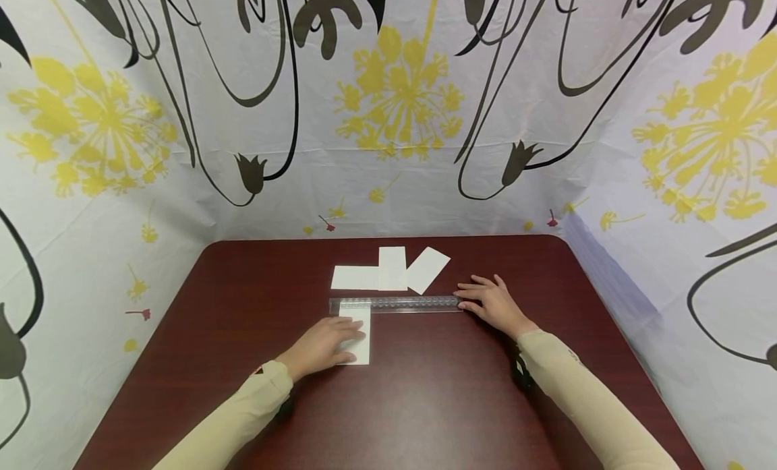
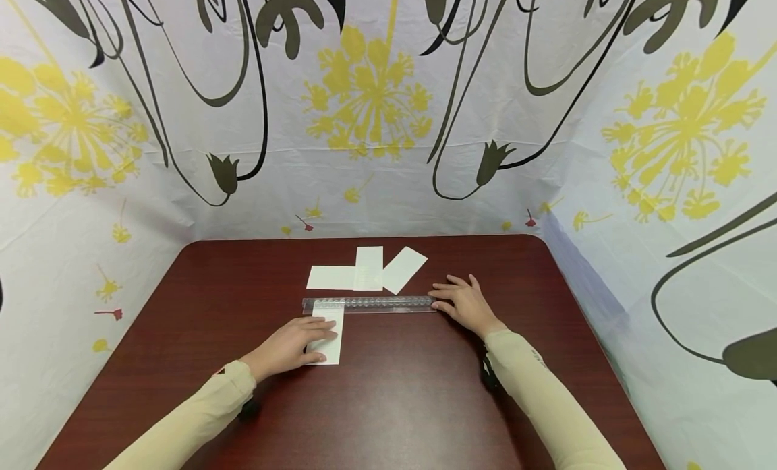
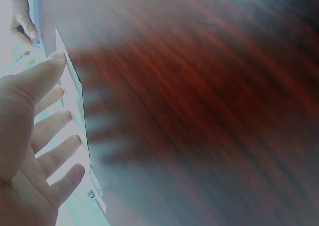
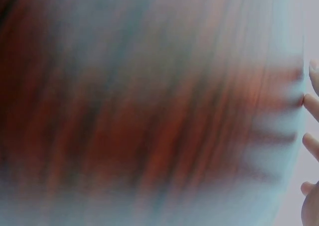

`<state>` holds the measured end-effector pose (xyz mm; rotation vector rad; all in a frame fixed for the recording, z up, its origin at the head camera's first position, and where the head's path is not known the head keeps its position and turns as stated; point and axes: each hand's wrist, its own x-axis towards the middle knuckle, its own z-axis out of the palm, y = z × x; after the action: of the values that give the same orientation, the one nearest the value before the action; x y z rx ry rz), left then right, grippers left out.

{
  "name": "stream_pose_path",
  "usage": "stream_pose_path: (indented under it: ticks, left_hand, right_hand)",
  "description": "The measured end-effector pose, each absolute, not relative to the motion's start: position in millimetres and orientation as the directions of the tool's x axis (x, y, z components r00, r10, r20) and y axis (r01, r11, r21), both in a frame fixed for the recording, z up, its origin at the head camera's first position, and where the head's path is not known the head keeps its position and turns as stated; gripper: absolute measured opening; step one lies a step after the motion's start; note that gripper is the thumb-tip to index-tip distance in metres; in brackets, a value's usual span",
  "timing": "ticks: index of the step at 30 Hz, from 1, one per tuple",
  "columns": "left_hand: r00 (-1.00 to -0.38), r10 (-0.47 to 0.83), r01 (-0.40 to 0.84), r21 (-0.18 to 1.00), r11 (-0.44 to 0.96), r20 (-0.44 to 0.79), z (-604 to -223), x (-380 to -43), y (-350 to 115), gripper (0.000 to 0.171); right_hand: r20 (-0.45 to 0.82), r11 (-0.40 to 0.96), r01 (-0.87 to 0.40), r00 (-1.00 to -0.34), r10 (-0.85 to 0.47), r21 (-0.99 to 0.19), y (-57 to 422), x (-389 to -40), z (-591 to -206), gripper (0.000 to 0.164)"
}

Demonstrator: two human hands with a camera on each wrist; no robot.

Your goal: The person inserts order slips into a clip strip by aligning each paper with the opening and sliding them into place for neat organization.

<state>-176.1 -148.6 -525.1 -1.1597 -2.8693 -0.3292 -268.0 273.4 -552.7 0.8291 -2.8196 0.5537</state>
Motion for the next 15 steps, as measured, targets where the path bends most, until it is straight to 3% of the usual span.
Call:
stream_pose_path:
  ticks: [15]
  left_hand:
    - [-0.724,0.685,0.686,0.18,0.705,0.077,-525.8,-178.9,-142.3,0.047]
  right_hand:
    - [0.249,0.779,-0.555,-0.83,-0.499,-0.292,272.8,-269.3,-551.2,0.033]
